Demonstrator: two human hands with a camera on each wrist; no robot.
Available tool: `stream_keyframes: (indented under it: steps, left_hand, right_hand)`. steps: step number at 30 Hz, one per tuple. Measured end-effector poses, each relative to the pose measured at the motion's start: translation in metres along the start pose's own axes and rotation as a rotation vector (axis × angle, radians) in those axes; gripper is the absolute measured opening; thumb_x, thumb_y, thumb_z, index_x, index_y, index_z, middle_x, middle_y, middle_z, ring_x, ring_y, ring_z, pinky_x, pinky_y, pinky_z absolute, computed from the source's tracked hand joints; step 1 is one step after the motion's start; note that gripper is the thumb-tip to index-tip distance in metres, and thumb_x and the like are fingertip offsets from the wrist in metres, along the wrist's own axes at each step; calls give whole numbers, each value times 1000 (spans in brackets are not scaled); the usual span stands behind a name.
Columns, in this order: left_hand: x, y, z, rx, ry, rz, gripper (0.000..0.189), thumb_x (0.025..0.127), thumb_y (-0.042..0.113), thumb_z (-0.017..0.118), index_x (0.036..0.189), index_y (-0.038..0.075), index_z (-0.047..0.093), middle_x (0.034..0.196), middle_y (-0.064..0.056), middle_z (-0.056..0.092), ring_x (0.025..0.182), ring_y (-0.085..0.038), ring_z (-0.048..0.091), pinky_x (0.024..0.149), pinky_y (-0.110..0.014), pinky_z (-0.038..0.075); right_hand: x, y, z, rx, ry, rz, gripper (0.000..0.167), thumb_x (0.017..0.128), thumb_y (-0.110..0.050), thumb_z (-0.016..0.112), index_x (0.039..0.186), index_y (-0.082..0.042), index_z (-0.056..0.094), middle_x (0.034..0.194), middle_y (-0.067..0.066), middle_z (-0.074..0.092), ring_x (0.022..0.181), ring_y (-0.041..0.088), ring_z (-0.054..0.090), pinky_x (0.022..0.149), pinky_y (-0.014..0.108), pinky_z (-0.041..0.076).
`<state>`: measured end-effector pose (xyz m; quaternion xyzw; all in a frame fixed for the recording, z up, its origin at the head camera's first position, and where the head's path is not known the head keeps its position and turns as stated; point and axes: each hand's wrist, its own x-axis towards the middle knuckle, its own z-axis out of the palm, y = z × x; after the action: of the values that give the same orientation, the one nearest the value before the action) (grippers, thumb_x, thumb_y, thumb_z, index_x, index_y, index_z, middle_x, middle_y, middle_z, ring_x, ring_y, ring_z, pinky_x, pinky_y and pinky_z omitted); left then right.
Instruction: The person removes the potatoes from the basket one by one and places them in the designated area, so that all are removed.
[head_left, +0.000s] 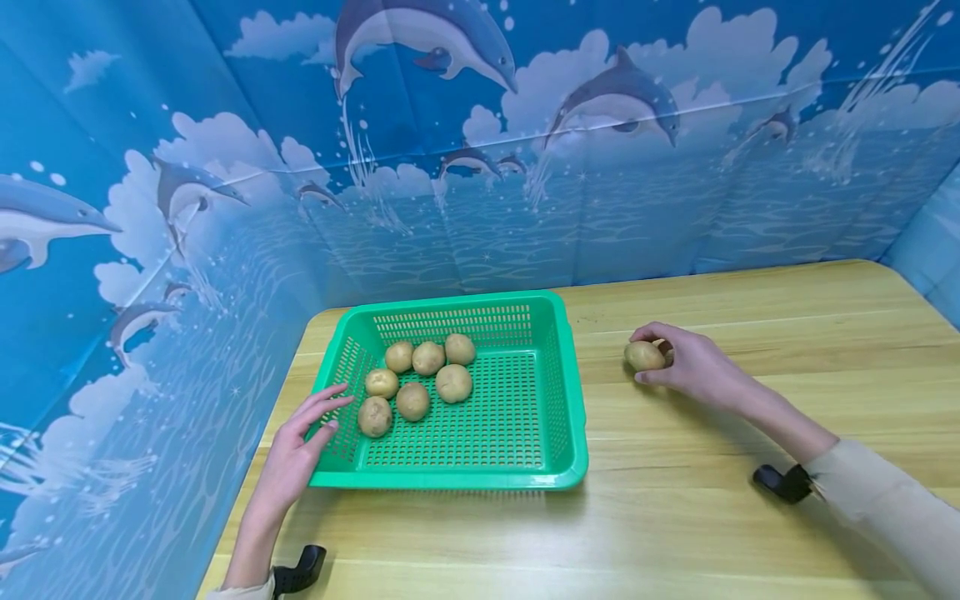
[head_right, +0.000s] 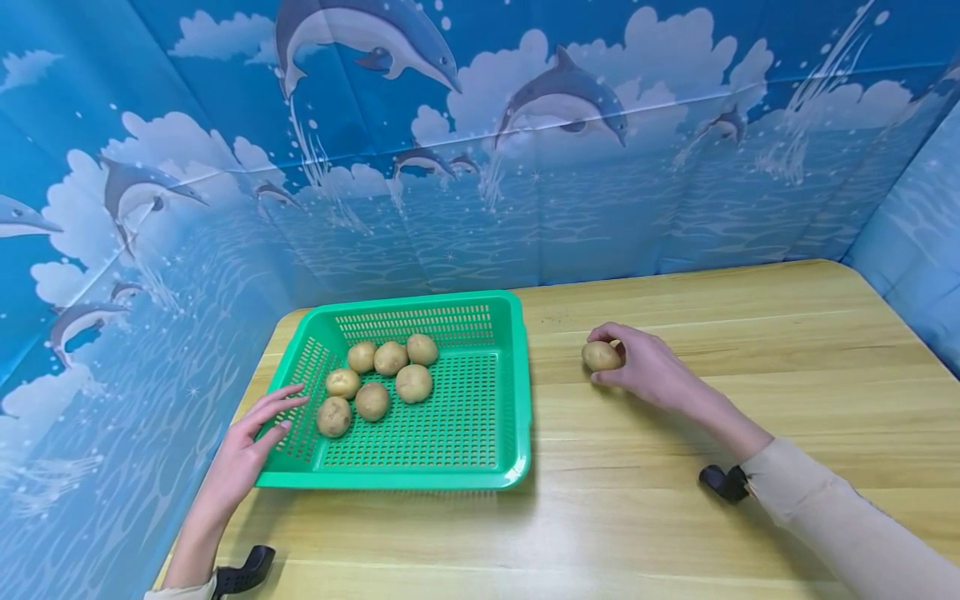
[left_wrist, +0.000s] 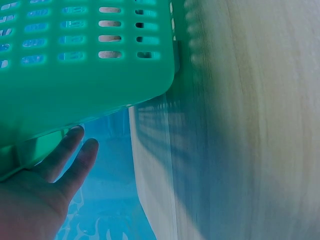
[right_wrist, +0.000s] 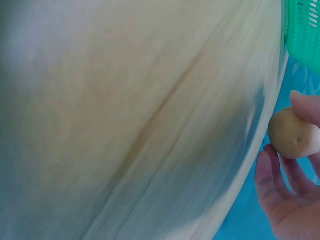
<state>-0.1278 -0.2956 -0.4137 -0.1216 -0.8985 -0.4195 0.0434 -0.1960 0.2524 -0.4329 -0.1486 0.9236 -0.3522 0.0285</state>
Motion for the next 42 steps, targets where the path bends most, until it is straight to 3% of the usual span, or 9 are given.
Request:
stream_keyframes:
  steps: [8, 15, 21, 29, 36, 42]
  left_hand:
    - [0, -1, 1, -2, 3, 2, 36, 100, 0, 52, 132, 10, 62, 149, 3, 44, 143, -21, 28, 106, -31, 31]
    - [0, 0, 1, -11, 1, 0, 36, 99, -1, 52, 132, 10, 62, 149, 3, 44, 143, -21, 28, 107, -47, 32]
    - [0, 0, 1, -31, 1, 7, 36, 99, -2, 51, 131, 8, 63, 149, 2, 44, 143, -24, 28, 106, -56, 30]
    - [1, 0, 0, -40, 3, 29, 35, 99, -4, 50, 131, 5, 62, 148, -3, 45, 144, -30, 27, 107, -62, 27]
    - [0, 1, 0, -40, -10, 17, 35, 100, -2, 49, 132, 5, 62, 149, -1, 45, 144, -27, 27, 106, -59, 29]
    - [0, 2, -1, -39, -11, 25, 35, 100, -2, 49, 132, 6, 62, 149, -1, 44, 143, -28, 27, 106, -59, 29]
  right_hand:
    - [9, 7, -2, -81, -3, -24, 49, 81, -11, 81, 126, -13, 62, 112, 12, 65, 90, 25, 60, 69, 39, 47]
    - [12, 10, -2, -124, -4, -77, 51, 83, 0, 74, 131, -10, 61, 128, 20, 60, 109, 38, 59, 81, 53, 48]
    - [13, 15, 0, -57, 16, -100, 52, 83, 5, 72, 132, -9, 61, 130, 20, 58, 111, 38, 58, 83, 52, 49]
    - [11, 13, 2, -8, 15, -66, 42, 87, -16, 77, 126, -9, 64, 126, 15, 60, 100, 29, 60, 78, 43, 50]
    - [10, 13, 5, 40, -20, -47, 57, 83, -8, 80, 134, -3, 54, 127, 20, 56, 105, 35, 59, 83, 47, 49]
    - [10, 13, 7, 62, -52, -40, 60, 83, -6, 79, 136, -1, 52, 127, 24, 55, 109, 39, 57, 85, 52, 49]
